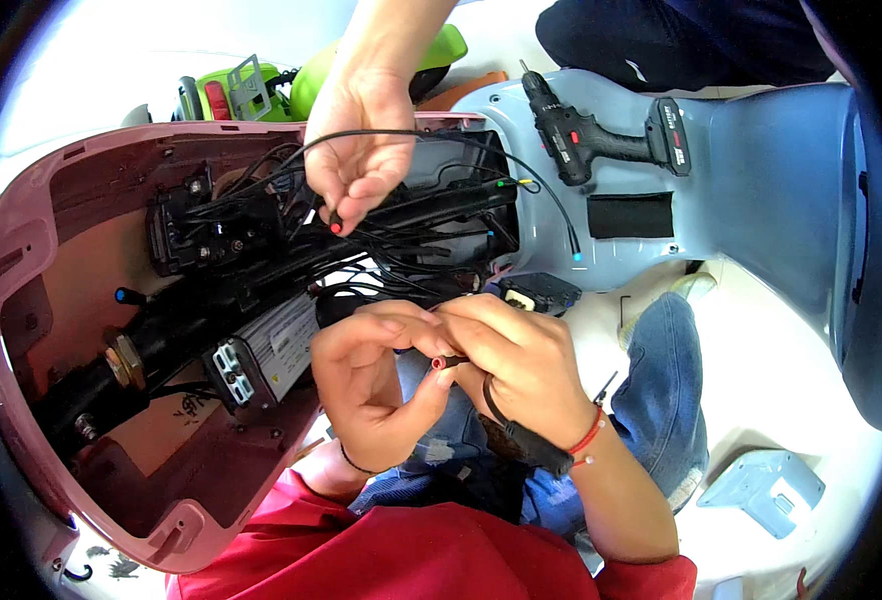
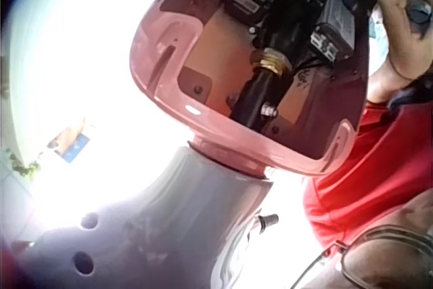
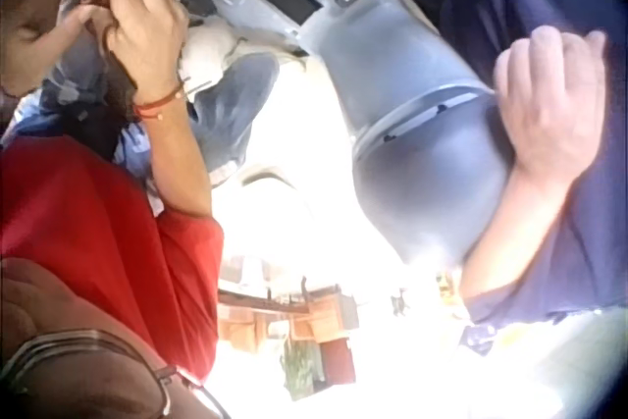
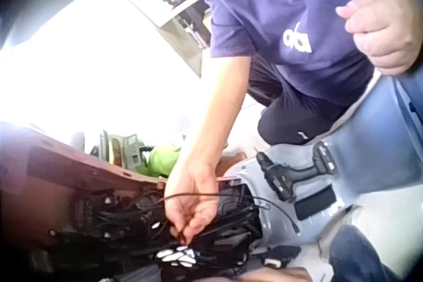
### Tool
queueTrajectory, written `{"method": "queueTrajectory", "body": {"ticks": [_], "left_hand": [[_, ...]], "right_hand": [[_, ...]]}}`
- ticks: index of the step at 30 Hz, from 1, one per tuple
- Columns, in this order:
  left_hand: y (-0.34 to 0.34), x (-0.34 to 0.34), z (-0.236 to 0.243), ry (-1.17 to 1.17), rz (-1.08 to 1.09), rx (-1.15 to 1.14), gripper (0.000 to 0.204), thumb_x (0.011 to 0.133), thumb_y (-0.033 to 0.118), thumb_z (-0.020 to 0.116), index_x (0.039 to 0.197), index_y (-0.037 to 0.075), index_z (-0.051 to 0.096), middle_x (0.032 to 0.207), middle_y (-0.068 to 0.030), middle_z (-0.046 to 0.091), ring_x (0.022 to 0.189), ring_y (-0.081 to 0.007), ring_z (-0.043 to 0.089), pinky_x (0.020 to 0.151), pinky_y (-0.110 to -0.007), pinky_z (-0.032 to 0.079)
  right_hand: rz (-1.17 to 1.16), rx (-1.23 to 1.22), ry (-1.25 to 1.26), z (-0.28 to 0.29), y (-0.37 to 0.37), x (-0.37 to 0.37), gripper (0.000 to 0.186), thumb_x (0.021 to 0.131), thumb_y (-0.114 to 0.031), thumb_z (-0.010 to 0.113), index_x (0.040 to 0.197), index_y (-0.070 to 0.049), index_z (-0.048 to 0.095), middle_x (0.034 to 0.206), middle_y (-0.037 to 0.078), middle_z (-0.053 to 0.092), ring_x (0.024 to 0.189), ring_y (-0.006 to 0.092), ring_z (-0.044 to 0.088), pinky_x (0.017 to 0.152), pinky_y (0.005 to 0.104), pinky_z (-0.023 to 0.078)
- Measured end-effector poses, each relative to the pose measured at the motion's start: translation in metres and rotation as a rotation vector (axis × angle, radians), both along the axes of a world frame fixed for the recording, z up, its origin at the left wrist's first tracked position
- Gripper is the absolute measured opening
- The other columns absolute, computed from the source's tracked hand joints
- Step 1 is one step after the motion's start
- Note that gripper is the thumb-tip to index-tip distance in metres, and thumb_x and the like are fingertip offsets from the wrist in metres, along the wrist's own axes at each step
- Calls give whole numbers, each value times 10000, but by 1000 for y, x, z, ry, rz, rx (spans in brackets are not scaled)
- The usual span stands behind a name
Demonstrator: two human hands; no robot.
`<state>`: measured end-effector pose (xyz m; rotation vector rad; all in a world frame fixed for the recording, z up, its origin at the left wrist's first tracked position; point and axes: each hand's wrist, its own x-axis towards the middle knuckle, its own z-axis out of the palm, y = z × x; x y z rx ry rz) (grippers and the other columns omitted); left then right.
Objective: The person connects electrical wire harness plugs by hand inside the frame of a scooter.
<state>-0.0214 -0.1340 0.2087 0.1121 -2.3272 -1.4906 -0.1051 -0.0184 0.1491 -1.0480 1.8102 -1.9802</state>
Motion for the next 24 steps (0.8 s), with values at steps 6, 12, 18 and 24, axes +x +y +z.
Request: {"method": "queueTrajectory", "body": {"ticks": [6,12,18,24], "left_hand": [[3,1,0,-13,41,119,552,759,-160,645,1217,8,386,1004,-165,581,942,-227,596,886,-363,482],[-1,7,-6,-53,181,321,530,790,-163,625,1226,22,386,1016,-130,574,938,-190,580,945,-364,447],[-6,10,-8,-91,234,495,482,835,-130,622,1231,23,395,1031,-120,584,965,-168,563,936,-334,437],[-3,0,-4,-188,293,649,356,930,-25,586,1242,14,419,1084,-115,596,1009,-185,575,946,-333,444]], "right_hand": [[59,58,1,-2,5,0,364,671,-25,777,1003,-36,627,875,89,678,684,272,678,577,340,531],[123,48,-111,3,3,-2,344,777,-76,761,1065,-83,573,795,98,644,659,302,651,558,377,497],[154,93,-157,4,0,-3,194,872,-156,703,1013,-69,602,823,119,649,697,328,645,589,395,496],[101,152,-329,2,-2,3,151,931,-145,645,1015,-37,581,730,127,661,641,319,665,573,387,504]]}}
